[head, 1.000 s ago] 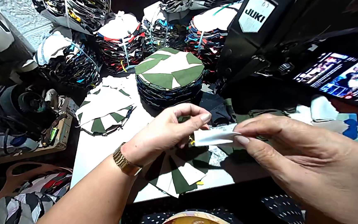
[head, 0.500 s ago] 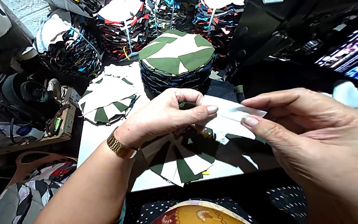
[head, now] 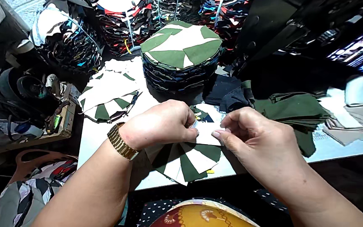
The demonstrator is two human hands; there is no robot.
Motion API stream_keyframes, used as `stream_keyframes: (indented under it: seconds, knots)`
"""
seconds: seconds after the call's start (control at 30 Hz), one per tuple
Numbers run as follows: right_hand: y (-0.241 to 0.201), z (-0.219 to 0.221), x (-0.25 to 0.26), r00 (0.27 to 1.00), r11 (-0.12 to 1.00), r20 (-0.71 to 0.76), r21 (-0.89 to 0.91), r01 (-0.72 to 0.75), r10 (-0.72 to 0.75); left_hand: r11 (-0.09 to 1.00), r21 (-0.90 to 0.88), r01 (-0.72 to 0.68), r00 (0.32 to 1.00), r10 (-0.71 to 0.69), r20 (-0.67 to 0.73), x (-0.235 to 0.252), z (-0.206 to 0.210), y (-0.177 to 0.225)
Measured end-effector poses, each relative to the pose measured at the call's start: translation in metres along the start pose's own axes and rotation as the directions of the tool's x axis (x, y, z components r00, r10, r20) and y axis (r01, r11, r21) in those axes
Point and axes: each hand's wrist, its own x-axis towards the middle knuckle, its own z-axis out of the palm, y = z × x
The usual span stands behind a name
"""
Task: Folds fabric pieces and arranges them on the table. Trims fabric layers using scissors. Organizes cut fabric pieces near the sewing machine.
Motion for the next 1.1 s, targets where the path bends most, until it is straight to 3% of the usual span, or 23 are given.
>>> stream_keyframes:
  seconds: [0.07, 0.17, 0.33, 0.47, 0.67, 0.77, 0.83, 0.9, 0.97, 1.1]
  knots:
    - [0.001, 0.002, 0.001, 0.997, 0.992, 0.041, -0.108, 0.065, -0.061, 0.989, 0.117, 0.089, 0.994, -0.095, 0.046, 0.001, 0.001, 0.005]
    - [0.001, -0.002, 0.005, 0.992, 0.978, 0.06, -0.166, 0.124, -0.115, 0.972, 0.192, 0.132, 0.991, -0.134, -0.006, -0.001, 0.0, 0.007]
    - [0.002, -0.016, 0.011, 0.971, 0.969, 0.026, -0.056, 0.241, -0.24, 0.981, 0.15, 0.121, 0.988, -0.103, -0.117, -0.004, -0.006, 0.001]
    - [0.009, -0.008, 0.009, 0.929, 0.94, 0.159, -0.018, 0.341, -0.334, 0.976, 0.187, 0.11, 0.991, -0.094, -0.094, -0.003, -0.001, 0.005]
    - [0.003, -0.012, 0.0, 0.897, 0.924, 0.28, -0.074, 0.375, -0.342, 0.967, 0.232, 0.104, 0.993, -0.088, -0.081, -0.004, 0.001, 0.007]
    - [0.0, -0.013, -0.003, 0.897, 0.929, 0.276, -0.031, 0.369, -0.347, 0.989, 0.135, 0.055, 0.994, -0.043, -0.096, -0.004, -0.001, 0.003]
    - [0.0, -0.01, -0.003, 0.904, 0.931, 0.25, -0.028, 0.365, -0.347, 0.987, -0.14, -0.083, 0.987, 0.062, -0.15, -0.002, 0.0, -0.003]
    - [0.002, -0.004, -0.004, 0.907, 0.934, 0.258, -0.036, 0.354, -0.334, 0.811, -0.564, -0.155, 0.984, 0.079, -0.157, -0.001, 0.001, -0.001]
    - [0.005, -0.003, -0.005, 0.905, 0.942, 0.281, -0.016, 0.337, -0.319, 0.484, -0.869, -0.101, 0.994, 0.004, -0.113, 0.001, 0.004, 0.005]
    - [0.015, -0.016, -0.003, 0.911, 0.95, 0.275, 0.13, 0.284, -0.309, 0.002, -1.0, 0.008, 0.994, -0.107, 0.008, 0.005, 0.006, 0.011]
